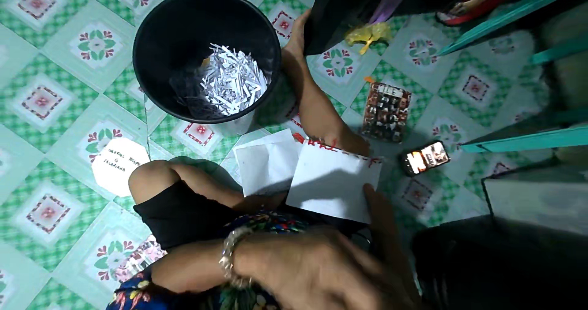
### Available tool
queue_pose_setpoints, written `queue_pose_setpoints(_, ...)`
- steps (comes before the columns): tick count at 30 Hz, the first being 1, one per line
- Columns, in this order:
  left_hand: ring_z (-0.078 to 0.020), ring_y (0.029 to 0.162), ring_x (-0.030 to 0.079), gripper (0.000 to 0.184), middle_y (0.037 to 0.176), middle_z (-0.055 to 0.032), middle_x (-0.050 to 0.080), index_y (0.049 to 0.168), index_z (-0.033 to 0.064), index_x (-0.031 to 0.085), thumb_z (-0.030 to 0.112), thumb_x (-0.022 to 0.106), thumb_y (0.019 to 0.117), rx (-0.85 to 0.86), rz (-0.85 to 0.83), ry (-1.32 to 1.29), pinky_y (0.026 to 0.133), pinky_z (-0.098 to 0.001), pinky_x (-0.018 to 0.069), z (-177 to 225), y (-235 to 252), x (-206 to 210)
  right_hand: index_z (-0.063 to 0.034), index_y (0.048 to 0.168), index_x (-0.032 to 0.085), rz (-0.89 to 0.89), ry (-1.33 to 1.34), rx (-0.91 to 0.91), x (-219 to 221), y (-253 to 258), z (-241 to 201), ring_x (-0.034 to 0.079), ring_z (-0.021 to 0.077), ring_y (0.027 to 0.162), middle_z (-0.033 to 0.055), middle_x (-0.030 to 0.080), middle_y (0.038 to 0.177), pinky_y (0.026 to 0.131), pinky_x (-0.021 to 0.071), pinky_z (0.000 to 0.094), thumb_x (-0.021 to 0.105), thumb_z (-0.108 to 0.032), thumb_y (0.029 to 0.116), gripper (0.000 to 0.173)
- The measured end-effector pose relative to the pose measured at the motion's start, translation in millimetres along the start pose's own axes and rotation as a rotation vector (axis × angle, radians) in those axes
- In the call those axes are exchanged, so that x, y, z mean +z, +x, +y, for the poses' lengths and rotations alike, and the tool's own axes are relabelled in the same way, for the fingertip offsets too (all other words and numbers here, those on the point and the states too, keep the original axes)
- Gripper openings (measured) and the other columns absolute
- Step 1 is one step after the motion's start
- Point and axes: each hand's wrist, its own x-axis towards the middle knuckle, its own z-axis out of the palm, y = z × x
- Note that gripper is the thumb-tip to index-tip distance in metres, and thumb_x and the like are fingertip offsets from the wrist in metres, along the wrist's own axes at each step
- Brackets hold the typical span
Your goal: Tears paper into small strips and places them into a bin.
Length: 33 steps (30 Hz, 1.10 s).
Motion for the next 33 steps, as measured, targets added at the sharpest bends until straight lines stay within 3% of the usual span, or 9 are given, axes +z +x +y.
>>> queue_pose_setpoints(3, -0.0187, 0.075, 0.068, 0.016, 0.076, -0.0114, 0.071, 0.080, -0.0015, 0.075, 0.008, 0.069, 0.0914, -0.203, -0.009, 0.561, 0.071, -0.0311, 0.0533, -61.6, -10.7, -10.9, 0.0113, 0.124, 0.054, 0.079, -0.113, 0.129, 15.6, -32.6, -56.4, 0.060, 0.0033, 0.077, 0.0098, 0.063, 0.094, 0.075, 0.0520, 0.0218, 0.048, -0.016, 0.1088, 0.032)
queue_pose_setpoints(7, -0.0422, 0.114, 0.066, 0.031, 0.124, -0.0231, 0.068, 0.121, -0.0027, 0.071, 0.019, 0.062, 0.1005, -0.536, -0.295, 1.002, 0.093, -0.0579, 0.0500, -114.1, -33.8, -1.8, 0.0099, 0.128, 0.053, 0.070, -0.119, 0.113, 15.6, -41.3, -59.2, 0.061, 0.0015, 0.081, 0.0110, 0.062, 0.101, 0.076, 0.0516, 0.0199, 0.046, -0.018, 0.1097, 0.034)
queue_pose_setpoints(12, -0.0390, 0.111, 0.070, 0.029, 0.122, -0.0194, 0.071, 0.116, -0.0015, 0.073, 0.019, 0.060, 0.1002, -0.344, -0.267, 1.292, 0.085, -0.0548, 0.0554, -126.9, -49.8, 7.6, 0.0067, 0.144, 0.045, -0.004, -0.153, 0.062, 24.6, -43.4, -49.4, 0.060, 0.0162, 0.112, 0.0225, 0.057, 0.132, 0.098, 0.0476, 0.0331, 0.041, -0.023, 0.1115, 0.045)
queue_pose_setpoints(15, -0.0344, 0.102, 0.073, 0.024, 0.116, -0.0166, 0.074, 0.112, -0.0006, 0.074, 0.016, 0.063, 0.0976, -0.271, -0.262, 1.410, 0.079, -0.0495, 0.0575, -121.8, -54.4, 9.4, 0.0038, 0.136, 0.051, 0.012, 0.029, 0.039, 37.2, -41.4, -46.2, 0.063, 0.0036, 0.095, 0.0100, 0.062, 0.114, 0.083, 0.0538, 0.0230, 0.042, -0.021, 0.1110, 0.036)
queue_pose_setpoints(20, -0.0271, 0.091, 0.074, 0.019, 0.106, -0.0137, 0.075, 0.100, 0.0007, 0.076, -0.002, 0.061, 0.0888, -0.146, -0.217, 1.609, 0.072, -0.0404, 0.0581, -121.1, -59.5, 17.4, 0.0006, 0.133, 0.051, 0.015, 0.212, 0.062, 44.8, -39.2, -48.8, 0.066, 0.0017, 0.084, 0.0032, 0.064, 0.102, 0.075, 0.0577, 0.0219, 0.041, -0.020, 0.1109, 0.032)
queue_pose_setpoints(24, -0.0288, 0.087, 0.074, 0.015, 0.094, -0.0141, 0.075, 0.090, -0.0010, 0.075, -0.004, 0.060, 0.0885, -0.093, -0.154, 1.488, 0.075, -0.0417, 0.0573, -120.3, -49.6, 15.3, 0.0032, 0.139, 0.047, -0.001, 0.195, -0.018, 35.4, -36.7, -44.0, 0.064, 0.0074, 0.096, 0.0083, 0.061, 0.115, 0.083, 0.0556, 0.0279, 0.031, -0.025, 0.1125, 0.041)
queue_pose_setpoints(29, -0.0385, 0.096, 0.073, 0.017, 0.099, -0.0213, 0.074, 0.093, -0.0060, 0.074, 0.000, 0.059, 0.0950, -0.387, -0.104, 1.094, 0.088, -0.0520, 0.0555, -108.9, -28.5, 13.4, -0.0010, 0.140, 0.039, -0.228, 0.232, -0.034, 6.2, -36.6, -40.1, 0.072, 0.0179, 0.082, 0.0089, 0.066, 0.104, 0.064, 0.0625, 0.0346, 0.029, -0.027, 0.1093, 0.041)
queue_pose_setpoints(31, -0.0389, 0.099, 0.071, 0.020, 0.100, -0.0234, 0.073, 0.095, -0.0080, 0.074, 0.005, 0.060, 0.0976, -0.557, -0.126, 0.912, 0.093, -0.0522, 0.0528, -102.9, -19.7, 8.8, -0.0002, 0.141, 0.038, -0.281, 0.186, -0.086, -2.3, -32.5, -34.7, 0.072, 0.0154, 0.088, 0.0080, 0.065, 0.110, 0.067, 0.0629, 0.0326, 0.037, -0.032, 0.1057, 0.048)
queue_pose_setpoints(33, -0.0351, 0.091, 0.070, 0.023, 0.092, -0.0228, 0.072, 0.090, -0.0096, 0.072, 0.012, 0.066, 0.0960, -0.659, -0.107, 0.782, 0.087, -0.0481, 0.0539, -103.7, -14.7, 4.2, 0.0013, 0.144, 0.042, -0.295, 0.189, -0.154, -5.9, -27.1, -24.8, 0.069, 0.0101, 0.099, 0.0058, 0.068, 0.117, 0.081, 0.0602, 0.0299, 0.026, -0.046, 0.1081, 0.062)
